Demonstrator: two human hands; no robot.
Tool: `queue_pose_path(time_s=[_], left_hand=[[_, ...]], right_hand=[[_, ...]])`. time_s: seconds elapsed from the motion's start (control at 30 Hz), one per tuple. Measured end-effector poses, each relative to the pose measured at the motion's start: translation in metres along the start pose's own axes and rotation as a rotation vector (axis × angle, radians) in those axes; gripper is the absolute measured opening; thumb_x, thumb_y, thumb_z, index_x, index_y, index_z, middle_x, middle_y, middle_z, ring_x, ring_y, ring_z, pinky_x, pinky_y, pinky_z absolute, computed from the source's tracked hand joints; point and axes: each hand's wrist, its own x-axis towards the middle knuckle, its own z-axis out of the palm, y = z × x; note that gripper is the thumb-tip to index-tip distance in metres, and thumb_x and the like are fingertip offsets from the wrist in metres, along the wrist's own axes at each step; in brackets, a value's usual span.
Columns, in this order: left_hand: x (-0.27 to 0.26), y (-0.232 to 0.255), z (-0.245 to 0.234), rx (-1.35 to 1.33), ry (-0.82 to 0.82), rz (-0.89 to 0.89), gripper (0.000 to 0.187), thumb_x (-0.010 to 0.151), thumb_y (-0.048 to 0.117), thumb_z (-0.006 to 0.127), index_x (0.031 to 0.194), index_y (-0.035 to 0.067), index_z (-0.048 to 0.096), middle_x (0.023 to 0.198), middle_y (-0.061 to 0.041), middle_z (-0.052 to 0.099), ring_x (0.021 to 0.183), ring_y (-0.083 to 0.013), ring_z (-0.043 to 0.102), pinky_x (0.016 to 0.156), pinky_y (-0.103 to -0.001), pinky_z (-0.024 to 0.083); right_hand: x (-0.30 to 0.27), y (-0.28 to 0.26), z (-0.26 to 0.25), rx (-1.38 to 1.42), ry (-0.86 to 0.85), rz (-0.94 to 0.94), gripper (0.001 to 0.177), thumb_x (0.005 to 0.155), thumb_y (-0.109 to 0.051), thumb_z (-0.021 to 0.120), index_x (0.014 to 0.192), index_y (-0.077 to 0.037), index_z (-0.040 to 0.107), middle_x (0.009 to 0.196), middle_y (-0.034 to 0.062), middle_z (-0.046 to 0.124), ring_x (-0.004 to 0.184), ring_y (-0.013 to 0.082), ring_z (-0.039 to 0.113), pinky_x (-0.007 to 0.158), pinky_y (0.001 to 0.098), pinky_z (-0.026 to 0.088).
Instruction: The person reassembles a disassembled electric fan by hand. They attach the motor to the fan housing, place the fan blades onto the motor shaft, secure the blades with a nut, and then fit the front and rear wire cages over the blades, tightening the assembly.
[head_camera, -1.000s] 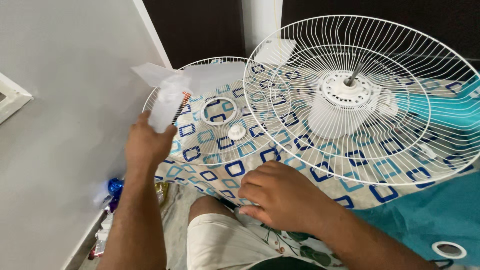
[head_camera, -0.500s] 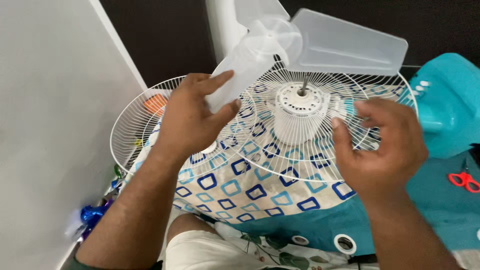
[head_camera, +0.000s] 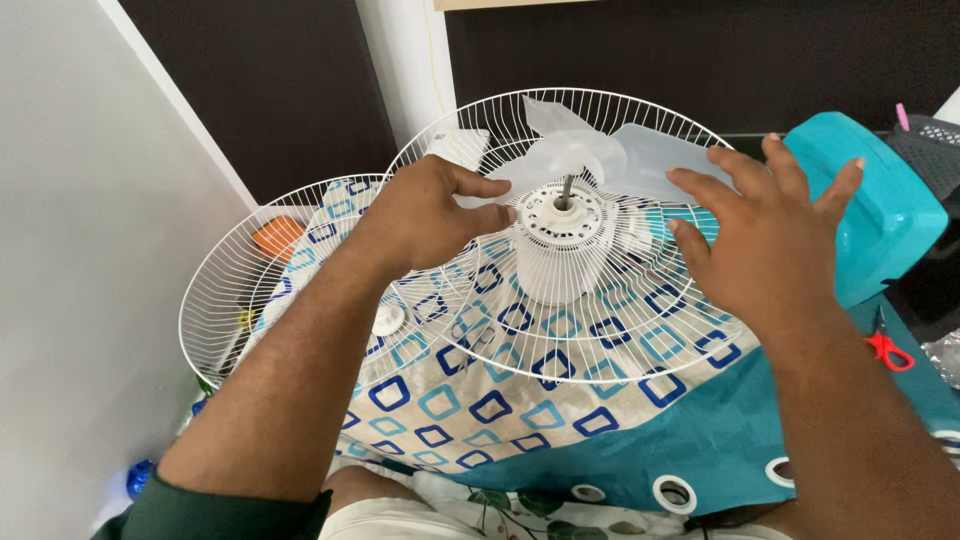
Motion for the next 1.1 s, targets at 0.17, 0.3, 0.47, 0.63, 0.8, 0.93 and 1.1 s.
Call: queue_pose_path(time_s=[0.17,0.3,0.47,0.63,0.8,0.93,1.1], left_hand=[[0.001,0.001,0.002,0.063,-0.060,-0.116,0.046,0.082,0.044,0.077,0.125,0.028,0.074,0.114,-0.015,0.077,0.106,-0.0264,0.076,0.098,-0.041,0.055],[0.000,-0.006,0.008,0.111,-0.075,0.016,0.048,0.079,0.040,0.081,0.124,0.025,0.075,0.122,-0.013,0.073,0.109,-0.0286,0.073,0.099,-0.041,0.053],[0.000,-0.013,0.019,0.180,-0.167,-0.002,0.053,0.079,0.039,0.081,0.129,0.026,0.072,0.121,-0.015,0.073,0.109,-0.0283,0.073,0.101,-0.041,0.052],[-0.006,-0.020,0.021,0.263,-0.241,-0.053,0.063,0.082,0.053,0.073,0.140,0.032,0.062,0.122,-0.016,0.074,0.115,-0.0295,0.073,0.106,-0.044,0.053],[-0.017,-0.051,0.020,0.323,0.109,-0.034,0.067,0.094,0.068,0.052,0.152,0.034,0.054,0.161,-0.018,0.034,0.150,-0.0411,0.025,0.113,-0.076,0.015],[-0.022,-0.073,0.038,-0.475,0.595,-0.206,0.083,0.095,0.071,0.033,0.160,0.020,0.034,0.169,-0.022,0.010,0.155,-0.0407,0.017,0.114,-0.061,0.037],[-0.021,-0.087,0.063,-0.988,0.582,-0.181,0.088,0.094,0.071,0.025,0.163,0.016,0.018,0.170,-0.020,0.014,0.156,-0.0375,0.018,0.120,-0.058,0.021]], right_hand=[[0.002,-0.008,0.002,0.018,-0.031,0.000,0.054,0.089,-0.045,0.073,0.140,-0.030,0.067,0.155,0.0058,0.055,0.155,0.0331,0.037,0.118,0.0810,0.004],[0.012,-0.020,-0.002,0.079,-0.126,-0.067,0.056,0.080,-0.051,0.075,0.131,-0.029,0.065,0.161,0.0085,0.046,0.155,0.0341,0.031,0.117,0.0779,0.008],[0.031,-0.044,0.007,-0.015,-0.293,-0.108,0.088,0.076,-0.057,0.074,0.153,-0.035,0.040,0.164,0.0096,0.029,0.150,0.0350,0.025,0.114,0.0750,0.011],[0.036,-0.050,0.008,0.055,-0.393,-0.056,0.094,0.074,-0.060,0.075,0.157,-0.040,0.037,0.166,0.0133,0.022,0.150,0.0393,0.021,0.113,0.0711,0.017],[0.042,-0.056,-0.008,0.028,-0.405,-0.059,0.097,0.074,-0.065,0.074,0.159,-0.031,0.040,0.163,0.0234,0.030,0.148,0.0430,0.030,0.110,0.0678,0.024],[0.041,-0.066,-0.036,0.218,-0.345,0.079,0.086,0.082,-0.062,0.071,0.153,-0.017,0.053,0.123,0.0197,0.068,0.111,0.0340,0.066,0.094,0.0499,0.053],[0.038,-0.076,-0.068,0.200,-0.351,0.184,0.045,0.103,-0.050,0.065,0.140,-0.026,0.068,0.081,0.0075,0.075,0.068,0.0212,0.076,0.068,0.0333,0.058]])
